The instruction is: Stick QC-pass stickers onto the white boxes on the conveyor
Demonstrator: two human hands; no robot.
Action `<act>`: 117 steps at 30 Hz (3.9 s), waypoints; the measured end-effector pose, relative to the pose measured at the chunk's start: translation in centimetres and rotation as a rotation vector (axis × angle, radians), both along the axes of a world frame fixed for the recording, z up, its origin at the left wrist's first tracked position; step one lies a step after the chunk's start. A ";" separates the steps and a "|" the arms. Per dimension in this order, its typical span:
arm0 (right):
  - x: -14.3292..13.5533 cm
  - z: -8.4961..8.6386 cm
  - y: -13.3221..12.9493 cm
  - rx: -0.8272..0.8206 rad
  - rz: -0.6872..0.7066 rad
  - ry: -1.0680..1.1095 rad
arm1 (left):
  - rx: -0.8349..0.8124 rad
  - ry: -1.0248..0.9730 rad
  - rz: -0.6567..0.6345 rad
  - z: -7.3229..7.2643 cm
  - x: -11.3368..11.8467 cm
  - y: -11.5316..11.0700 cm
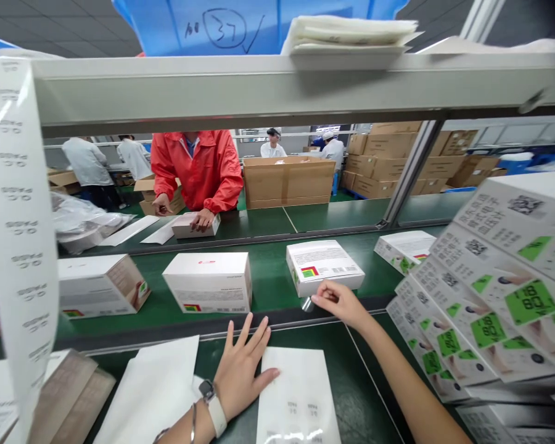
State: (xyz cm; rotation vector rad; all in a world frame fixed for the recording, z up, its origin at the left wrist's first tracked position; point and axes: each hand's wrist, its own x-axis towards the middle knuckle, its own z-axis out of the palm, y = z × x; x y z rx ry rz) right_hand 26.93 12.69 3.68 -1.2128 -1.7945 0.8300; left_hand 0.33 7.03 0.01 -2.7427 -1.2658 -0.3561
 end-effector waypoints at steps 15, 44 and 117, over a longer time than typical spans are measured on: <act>6.5 -0.3 8.8 0.022 -0.083 -0.329 | 0.059 -0.025 -0.170 3.9 8.9 11.1; -1.2 -2.2 7.4 0.343 -0.098 -0.647 | 0.187 0.214 -0.266 2.3 4.5 15.0; 1.8 0.6 1.1 -0.083 0.074 0.073 | -0.456 -0.227 -0.099 1.6 -0.4 -0.2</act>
